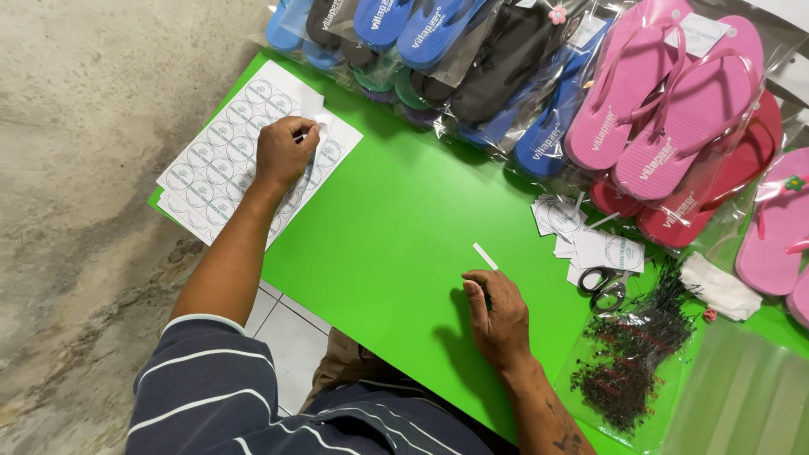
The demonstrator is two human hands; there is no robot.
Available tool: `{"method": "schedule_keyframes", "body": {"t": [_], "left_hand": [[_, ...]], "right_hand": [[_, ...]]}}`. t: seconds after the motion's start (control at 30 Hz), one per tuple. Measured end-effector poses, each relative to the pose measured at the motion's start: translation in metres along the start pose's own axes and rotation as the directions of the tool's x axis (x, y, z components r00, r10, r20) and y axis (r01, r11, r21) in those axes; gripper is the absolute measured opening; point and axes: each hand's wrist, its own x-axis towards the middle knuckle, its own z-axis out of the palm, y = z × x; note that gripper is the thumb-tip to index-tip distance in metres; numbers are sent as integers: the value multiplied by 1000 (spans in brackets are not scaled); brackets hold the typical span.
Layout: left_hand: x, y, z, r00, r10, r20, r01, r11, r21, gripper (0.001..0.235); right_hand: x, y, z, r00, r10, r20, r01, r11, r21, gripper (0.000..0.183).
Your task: The person places a pair of pink flip-flops into a clear plastic bag with a white cardboard header, then secures the bag with a zip tie. The person then cuts a sheet of circular stickers with scissors.
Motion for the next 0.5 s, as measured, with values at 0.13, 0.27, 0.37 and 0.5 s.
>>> {"method": "schedule_keyframes", "body": {"t": [0.13,0.27,0.37,0.5], "left_hand": [[4,-17,0,959,-277,-65,220,866,-450,14],[-4,9,-16,940,-336,-61,251,803,-541,15],[-5,-1,-16,949,-309,-59,216,777,-591,24],[-2,-12,-13,921,-348,-177,175,773,-610,62]], "right_hand": [[1,-3,-2,1000,11,8,-11,1000,0,31],[1,-5,-2,1000,10,10,-10,1000,7,31],[0,0,1,1000,2,5,-2,1000,-8,30],[0,-1,0,1000,10,4,-10,1000,1,31]]}}
